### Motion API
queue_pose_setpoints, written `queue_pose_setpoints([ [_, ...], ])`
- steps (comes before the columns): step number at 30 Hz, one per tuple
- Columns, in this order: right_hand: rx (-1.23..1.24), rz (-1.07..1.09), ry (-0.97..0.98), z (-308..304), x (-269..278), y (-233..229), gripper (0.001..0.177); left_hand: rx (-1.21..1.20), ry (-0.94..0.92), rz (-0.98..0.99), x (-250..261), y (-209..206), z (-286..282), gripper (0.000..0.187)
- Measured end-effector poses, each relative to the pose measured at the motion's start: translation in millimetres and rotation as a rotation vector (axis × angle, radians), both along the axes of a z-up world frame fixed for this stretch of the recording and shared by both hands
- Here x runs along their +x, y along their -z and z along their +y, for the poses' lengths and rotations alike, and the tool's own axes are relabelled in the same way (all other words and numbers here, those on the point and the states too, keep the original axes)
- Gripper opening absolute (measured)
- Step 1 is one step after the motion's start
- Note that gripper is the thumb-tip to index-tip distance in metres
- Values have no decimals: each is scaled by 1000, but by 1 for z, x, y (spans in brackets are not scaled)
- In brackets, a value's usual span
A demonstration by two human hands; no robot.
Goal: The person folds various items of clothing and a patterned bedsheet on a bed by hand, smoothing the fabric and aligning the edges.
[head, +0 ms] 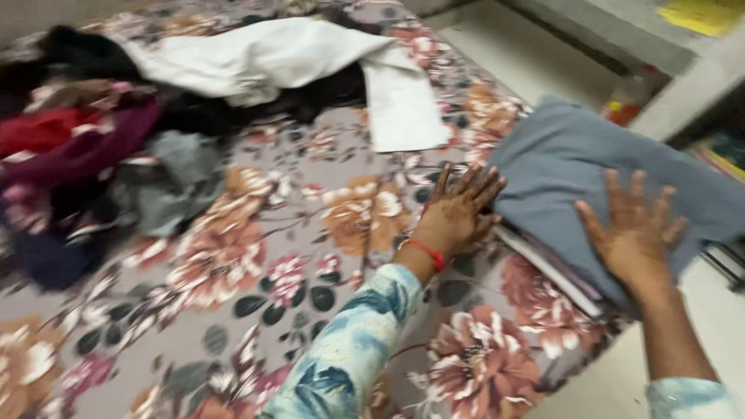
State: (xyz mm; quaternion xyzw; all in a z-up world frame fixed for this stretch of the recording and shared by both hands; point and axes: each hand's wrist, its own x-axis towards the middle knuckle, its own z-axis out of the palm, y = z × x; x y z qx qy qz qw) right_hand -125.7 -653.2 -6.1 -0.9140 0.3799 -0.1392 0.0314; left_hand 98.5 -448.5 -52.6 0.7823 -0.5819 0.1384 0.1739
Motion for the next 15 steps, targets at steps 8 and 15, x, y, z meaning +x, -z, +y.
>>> queue_pose_setpoints([
  [8,-126,-245,-269,0,10,25,87,201,-301,-89,117,26,223,64],
  [15,-151,-311,-577,164,174,-1,62,215,-584,-356,163,-20,373,72],
])
